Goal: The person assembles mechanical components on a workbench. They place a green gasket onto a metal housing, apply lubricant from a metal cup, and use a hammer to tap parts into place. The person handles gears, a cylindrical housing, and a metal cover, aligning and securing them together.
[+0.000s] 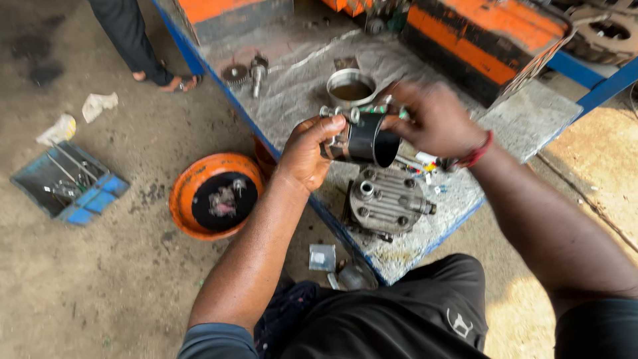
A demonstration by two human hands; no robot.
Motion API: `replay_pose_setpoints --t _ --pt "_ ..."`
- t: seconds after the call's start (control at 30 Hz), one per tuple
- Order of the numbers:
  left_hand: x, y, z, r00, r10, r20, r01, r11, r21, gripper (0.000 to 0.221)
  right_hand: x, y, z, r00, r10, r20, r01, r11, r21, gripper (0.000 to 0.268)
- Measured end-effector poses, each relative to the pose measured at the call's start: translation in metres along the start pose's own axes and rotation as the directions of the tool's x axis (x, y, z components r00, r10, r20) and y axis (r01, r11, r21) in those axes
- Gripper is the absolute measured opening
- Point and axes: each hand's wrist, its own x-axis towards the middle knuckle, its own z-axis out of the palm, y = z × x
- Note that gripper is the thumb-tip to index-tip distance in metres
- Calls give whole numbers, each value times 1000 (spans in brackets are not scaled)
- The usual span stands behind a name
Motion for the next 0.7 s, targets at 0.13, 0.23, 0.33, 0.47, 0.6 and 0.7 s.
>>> replay_pose_setpoints --t 0.13,0.23,0.33,0.47,0.6,0.7 --pt "-16 1 6 983 -34 -182 9 990 -140 22 -6 8 -11 996 -24 -87 53 937 346 29" --pt "-26 3 10 960 -114 -255 67 981 -184 24 -11 1 -12 974 -185 -130 220 915 339 35" --pt "-28 8 17 958 -131 -256 79 976 -202 25 -4 -13 -13 931 -329 -156 358 905 229 35" --pt "-37 15 22 973 -140 -184 99 971 -216 28 5 -35 -19 920 -371 -130 385 916 115 37" --pt "-43 27 23 967 -207 -149 191 975 -111 38 10 -56 -37 826 -561 -52 560 828 -42 34" --pt "-46 38 21 954 -265 -138 272 962 34 50 12 -78 -54 751 -650 117 657 719 -226 34"
